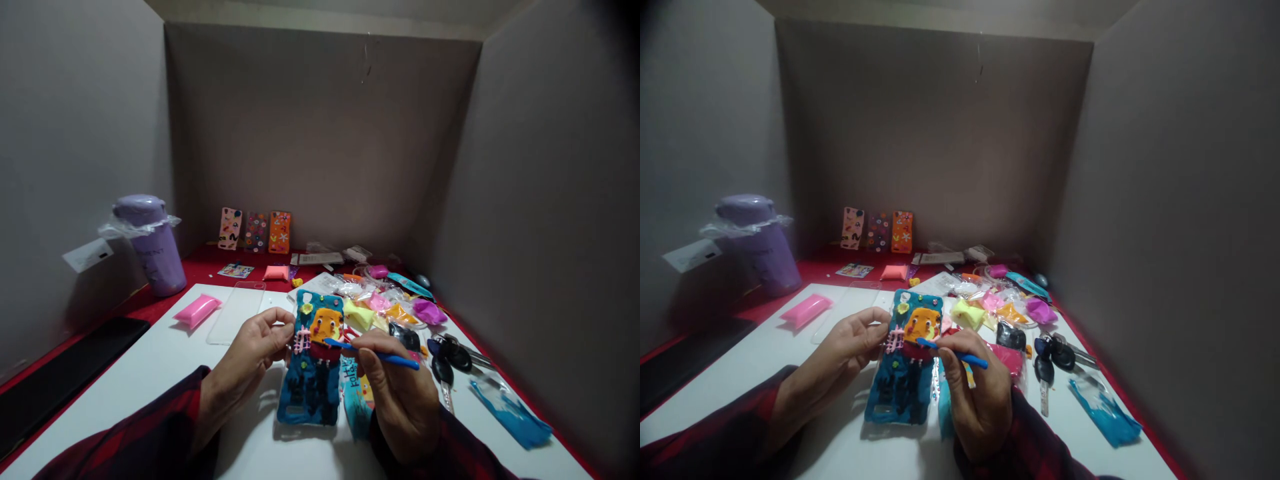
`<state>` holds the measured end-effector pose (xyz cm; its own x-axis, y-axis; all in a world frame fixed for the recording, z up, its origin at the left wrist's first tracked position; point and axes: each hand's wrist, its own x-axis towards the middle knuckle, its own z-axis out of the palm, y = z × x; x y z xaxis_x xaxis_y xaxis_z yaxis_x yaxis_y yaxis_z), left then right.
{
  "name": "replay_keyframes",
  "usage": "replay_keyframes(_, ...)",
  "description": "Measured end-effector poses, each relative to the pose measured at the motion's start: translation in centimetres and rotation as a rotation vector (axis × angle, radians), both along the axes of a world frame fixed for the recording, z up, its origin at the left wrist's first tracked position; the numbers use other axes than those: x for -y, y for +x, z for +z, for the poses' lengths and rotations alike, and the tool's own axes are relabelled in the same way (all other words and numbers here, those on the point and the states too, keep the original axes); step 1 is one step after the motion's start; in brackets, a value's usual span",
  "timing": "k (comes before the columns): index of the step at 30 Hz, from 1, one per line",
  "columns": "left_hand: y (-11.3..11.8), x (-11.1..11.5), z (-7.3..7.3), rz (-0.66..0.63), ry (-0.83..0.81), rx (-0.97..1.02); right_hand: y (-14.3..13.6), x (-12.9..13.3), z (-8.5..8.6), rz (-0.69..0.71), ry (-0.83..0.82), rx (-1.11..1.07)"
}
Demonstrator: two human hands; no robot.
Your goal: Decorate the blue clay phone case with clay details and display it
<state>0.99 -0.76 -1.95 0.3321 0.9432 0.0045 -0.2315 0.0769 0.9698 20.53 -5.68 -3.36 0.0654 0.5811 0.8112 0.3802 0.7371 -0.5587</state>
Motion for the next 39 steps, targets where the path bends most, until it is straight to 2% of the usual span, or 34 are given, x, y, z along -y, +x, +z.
replay_keyframes(8, 0.0, -0.2, -0.2, -0.003, 0.003, 0.000, -0.2, 0.0, 0.2, -0.014, -0.009, 0.022)
replay_keyframes(18, 0.2, 0.2, 0.8, 0.012, -0.029, 0.019, -0.1, 0.0, 0.0, -0.015, 0.004, 0.030)
replay_keyframes(27, 0.3, 0.2, 0.6, 0.017, -0.025, 0.010, -0.1, -0.1, 0.3, -0.015, 0.004, 0.042)
replay_keyframes(34, 0.2, 0.0, 0.3, 0.010, -0.015, 0.025, -0.1, -0.1, -0.1, 0.012, -0.012, -0.014)
replay_keyframes(39, 0.3, 0.4, 0.8, 0.010, -0.023, 0.010, -0.1, -0.1, -0.1, -0.003, 0.000, 0.020)
